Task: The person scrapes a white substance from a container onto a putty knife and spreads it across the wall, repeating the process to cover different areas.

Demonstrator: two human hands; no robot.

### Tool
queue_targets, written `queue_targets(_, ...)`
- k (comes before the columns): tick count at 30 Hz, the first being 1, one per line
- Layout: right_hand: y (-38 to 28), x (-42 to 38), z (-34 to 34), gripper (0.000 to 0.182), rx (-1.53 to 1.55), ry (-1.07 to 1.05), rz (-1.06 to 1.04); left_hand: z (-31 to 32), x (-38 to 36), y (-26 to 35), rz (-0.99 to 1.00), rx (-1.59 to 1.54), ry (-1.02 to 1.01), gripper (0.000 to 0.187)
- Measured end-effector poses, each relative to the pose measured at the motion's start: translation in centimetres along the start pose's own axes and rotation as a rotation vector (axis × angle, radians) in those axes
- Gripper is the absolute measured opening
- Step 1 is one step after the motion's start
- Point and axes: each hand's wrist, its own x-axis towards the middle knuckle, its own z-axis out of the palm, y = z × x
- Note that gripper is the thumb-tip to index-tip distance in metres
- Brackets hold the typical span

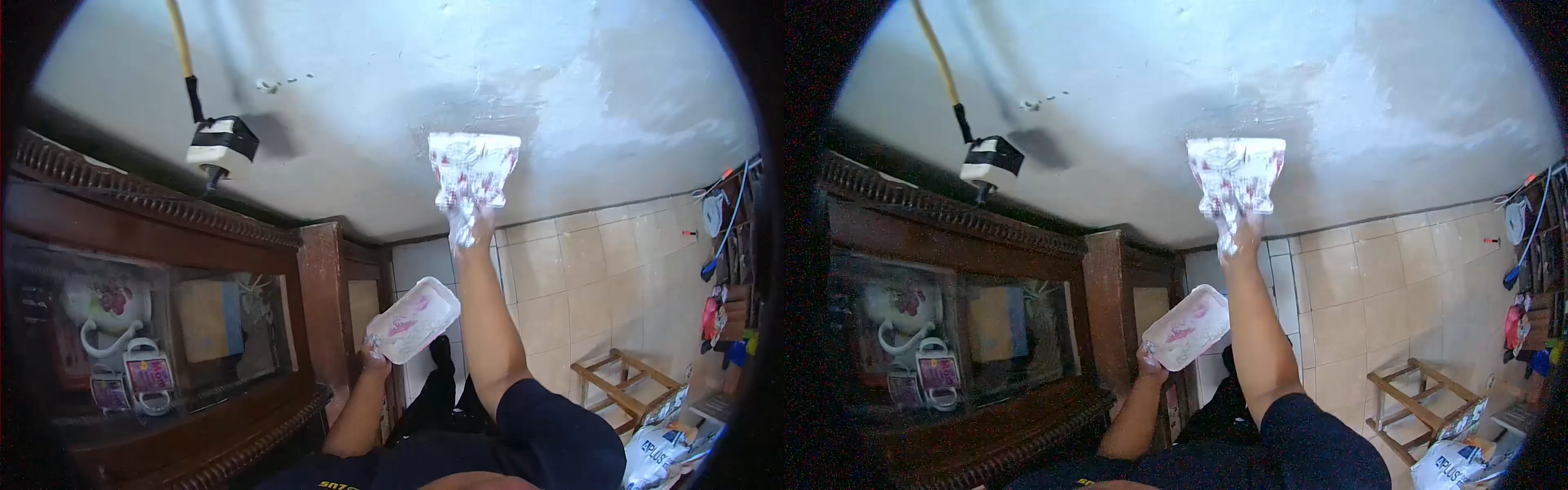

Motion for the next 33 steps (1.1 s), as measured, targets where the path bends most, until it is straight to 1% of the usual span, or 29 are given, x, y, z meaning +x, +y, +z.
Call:
queue_targets(1, -1.7, 1.0, 3.0, 0.045, 0.008, -0.08, -0.052, 1.0, -0.4, 0.5, 0.013, 0.094, 0.003, 0.051)
queue_targets(2, -3.4, 1.6, 6.3, 0.042, 0.058, -0.179, -0.124, 1.4, -0.5, 0.7, 0.017, 0.096, 0.002, 0.051)
queue_targets(3, -4.7, 2.1, 9.7, 0.041, 0.011, -0.075, -0.181, 1.7, -0.6, 1.0, 0.026, 0.115, -0.003, 0.051)
queue_targets(4, -5.8, 2.9, 11.0, 0.04, -0.116, -0.095, -0.073, 1.8, -0.7, 1.2, 0.033, 0.135, -0.006, 0.05)
queue_targets(5, -6.2, 3.4, 12.3, 0.039, -0.13, -0.08, -0.073, 1.8, -0.9, 1.3, 0.031, 0.136, -0.003, 0.05)
queue_targets(6, -6.3, 3.7, 13.1, 0.037, -0.145, -0.064, -0.075, 1.7, -0.8, 1.4, 0.04, 0.102, -0.051, 0.049)
queue_targets(7, -5.3, 4.0, 12.3, 0.037, -0.146, -0.062, -0.076, 1.7, -0.9, 1.6, 0.048, 0.068, -0.101, 0.047)
queue_targets(9, -1.3, 5.1, 8.2, 0.033, -0.039, 0.095, -0.093, 1.0, -0.8, 1.3, 0.063, 0.07, -0.143, 0.047)
queue_targets(10, -0.2, 4.7, 6.6, 0.031, -0.12, 0.119, -0.026, 0.8, -0.5, 1.4, 0.086, 0.073, -0.186, 0.048)
queue_targets(11, 0.7, 3.8, 4.7, 0.03, -0.202, 0.14, 0.045, 0.7, -0.4, 1.5, 0.094, 0.069, -0.189, 0.048)
queue_targets(12, 1.7, 3.3, 2.6, 0.03, -0.217, 0.292, 0.193, 0.6, -0.6, 1.5, 0.09, 0.1, -0.143, 0.05)
queue_targets(13, 3.1, 3.1, -0.2, 0.031, -0.249, 0.317, 0.279, 0.6, -0.9, 1.6, 0.085, 0.132, -0.1, 0.053)
queue_targets(15, 6.1, 2.1, -5.9, 0.031, -0.027, 0.215, 0.304, 0.4, -1.3, 2.2, 0.08, 0.13, -0.106, 0.054)
queue_targets(16, 5.0, 1.0, -6.3, 0.031, -0.028, 0.204, 0.297, 0.5, -1.4, 2.4, 0.071, 0.131, -0.106, 0.055)
queue_targets(18, 2.8, -0.7, -5.6, 0.038, -0.089, 0.163, 0.408, 0.5, -2.0, 2.9, 0.07, 0.073, -0.156, 0.053)
queue_targets(19, 2.0, -0.5, -4.5, 0.038, -0.092, 0.154, 0.404, 0.5, -2.2, 3.2, 0.061, 0.017, -0.192, 0.051)
queue_targets(21, -1.4, -0.9, 0.5, 0.041, 0.159, -0.106, 0.266, 1.8, -3.5, 4.4, 0.065, 0.02, -0.186, 0.05)
queue_targets(22, -4.3, -1.4, 4.8, 0.043, 0.139, -0.04, 0.263, 2.4, -4.0, 4.7, 0.064, 0.029, -0.17, 0.049)
queue_targets(23, -5.3, -0.4, 7.3, 0.042, 0.065, -0.134, 0.148, 2.5, -4.3, 4.9, 0.063, 0.029, -0.168, 0.049)
queue_targets(24, -6.7, 0.3, 10.9, 0.035, 0.058, -0.21, 0.025, 2.6, -4.5, 5.1, 0.052, 0.044, -0.116, 0.049)
queue_targets(25, -8.0, 1.8, 12.1, 0.034, -0.056, -0.28, 0.086, 2.7, -4.7, 5.3, 0.043, 0.059, -0.065, 0.049)
queue_targets(26, -8.4, 2.6, 14.1, 0.033, -0.014, -0.249, -0.002, 2.9, -4.8, 5.3, 0.044, 0.06, -0.065, 0.049)
queue_targets(28, -8.0, 4.7, 15.0, 0.025, -0.245, -0.078, -0.085, 3.2, -5.2, 5.4, 0.09, 0.05, -0.143, 0.048)
queue_targets(29, -7.3, 5.5, 14.5, 0.025, -0.246, -0.075, -0.083, 3.6, -5.5, 5.5, 0.088, 0.051, -0.14, 0.048)
queue_targets(31, -4.9, 7.1, 11.8, 0.017, -0.165, 0.009, -0.053, 4.4, -6.1, 5.6, 0.098, 0.098, -0.158, 0.047)
queue_targets(32, -3.6, 7.2, 10.1, 0.017, -0.166, 0.01, -0.052, 3.7, -5.8, 5.4, 0.097, 0.097, -0.156, 0.047)
queue_targets(33, -2.4, 6.8, 7.9, 0.016, -0.155, 0.056, -0.033, 2.5, -5.3, 4.8, 0.104, 0.107, -0.127, 0.047)
